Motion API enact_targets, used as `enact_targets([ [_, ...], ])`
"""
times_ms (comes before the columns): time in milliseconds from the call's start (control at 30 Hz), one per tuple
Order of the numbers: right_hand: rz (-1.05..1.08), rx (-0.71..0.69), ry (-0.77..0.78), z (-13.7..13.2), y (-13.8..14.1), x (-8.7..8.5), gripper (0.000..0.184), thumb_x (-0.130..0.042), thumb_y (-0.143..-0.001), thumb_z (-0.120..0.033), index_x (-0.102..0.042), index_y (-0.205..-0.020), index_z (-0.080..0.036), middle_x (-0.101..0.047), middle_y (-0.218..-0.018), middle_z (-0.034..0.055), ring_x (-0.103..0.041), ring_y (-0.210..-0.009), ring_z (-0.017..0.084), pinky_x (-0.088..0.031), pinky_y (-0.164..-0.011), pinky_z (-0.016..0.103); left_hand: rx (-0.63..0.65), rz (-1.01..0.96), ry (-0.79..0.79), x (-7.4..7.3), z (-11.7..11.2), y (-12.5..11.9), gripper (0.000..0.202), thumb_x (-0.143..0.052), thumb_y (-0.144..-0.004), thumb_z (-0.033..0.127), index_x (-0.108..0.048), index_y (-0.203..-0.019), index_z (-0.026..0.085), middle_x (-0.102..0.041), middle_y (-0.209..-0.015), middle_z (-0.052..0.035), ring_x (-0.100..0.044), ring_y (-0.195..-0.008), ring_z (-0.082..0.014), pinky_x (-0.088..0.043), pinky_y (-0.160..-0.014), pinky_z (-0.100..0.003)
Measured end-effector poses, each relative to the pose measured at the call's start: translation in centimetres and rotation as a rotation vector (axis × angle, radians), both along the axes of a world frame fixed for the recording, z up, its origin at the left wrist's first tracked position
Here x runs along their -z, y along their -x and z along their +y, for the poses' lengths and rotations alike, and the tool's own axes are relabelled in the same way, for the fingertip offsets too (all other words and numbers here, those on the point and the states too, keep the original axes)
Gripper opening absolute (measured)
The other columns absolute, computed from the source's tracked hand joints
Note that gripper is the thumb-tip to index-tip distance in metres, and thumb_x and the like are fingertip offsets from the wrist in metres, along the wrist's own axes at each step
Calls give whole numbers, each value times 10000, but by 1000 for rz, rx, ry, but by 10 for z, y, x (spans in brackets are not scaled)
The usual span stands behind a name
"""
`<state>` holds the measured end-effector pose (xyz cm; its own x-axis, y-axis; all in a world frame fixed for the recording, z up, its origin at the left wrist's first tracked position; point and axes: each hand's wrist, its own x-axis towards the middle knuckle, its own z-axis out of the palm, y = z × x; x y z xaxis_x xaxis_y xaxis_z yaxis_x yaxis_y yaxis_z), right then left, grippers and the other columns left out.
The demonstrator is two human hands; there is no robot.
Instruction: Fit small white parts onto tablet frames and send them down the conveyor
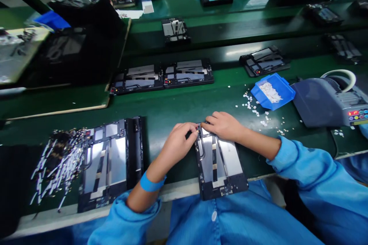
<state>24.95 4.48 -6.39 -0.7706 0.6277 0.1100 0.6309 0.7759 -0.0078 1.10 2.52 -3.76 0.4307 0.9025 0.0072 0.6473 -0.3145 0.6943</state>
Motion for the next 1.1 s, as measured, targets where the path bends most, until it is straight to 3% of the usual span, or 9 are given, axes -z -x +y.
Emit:
enact_targets([
  [167,36,-14,-4,3,-3,2,287,-491,-1058,-200,-652,-1296,-202,-672,-1053,93,-474,-897,229,-314,-698,344,-82,-116,300,6,22,-9,175,-596,-866,331,-655,-765,201,-644,-764,-19,-582,-741,-188,-447,-682,-306],
  [433,91,-7,9,3,-3,6,275,-524,-1038,-181,-666,-1274,-200,-675,-1019,88,-468,-889,228,-323,-697,343,-210,-129,335,22,29,-17,209,-606,-829,378,-663,-755,192,-606,-693,-4,-513,-666,-167,-368,-605,-285],
  [900,103,8,50,3,-1,3,282,-501,-1047,-166,-672,-1269,-197,-675,-1029,98,-469,-896,228,-330,-709,343,-307,-6,75,34,13,-26,129,-570,-909,283,-615,-806,221,-615,-816,-26,-562,-813,-213,-431,-744,-328],
  [1100,97,7,43,1,-2,3,298,-477,-1056,-170,-665,-1285,-199,-680,-1040,103,-479,-911,236,-331,-712,347,-382,7,-22,42,2,-33,60,-554,-936,259,-554,-881,235,-552,-837,-15,-556,-869,-221,-431,-778,-337],
])
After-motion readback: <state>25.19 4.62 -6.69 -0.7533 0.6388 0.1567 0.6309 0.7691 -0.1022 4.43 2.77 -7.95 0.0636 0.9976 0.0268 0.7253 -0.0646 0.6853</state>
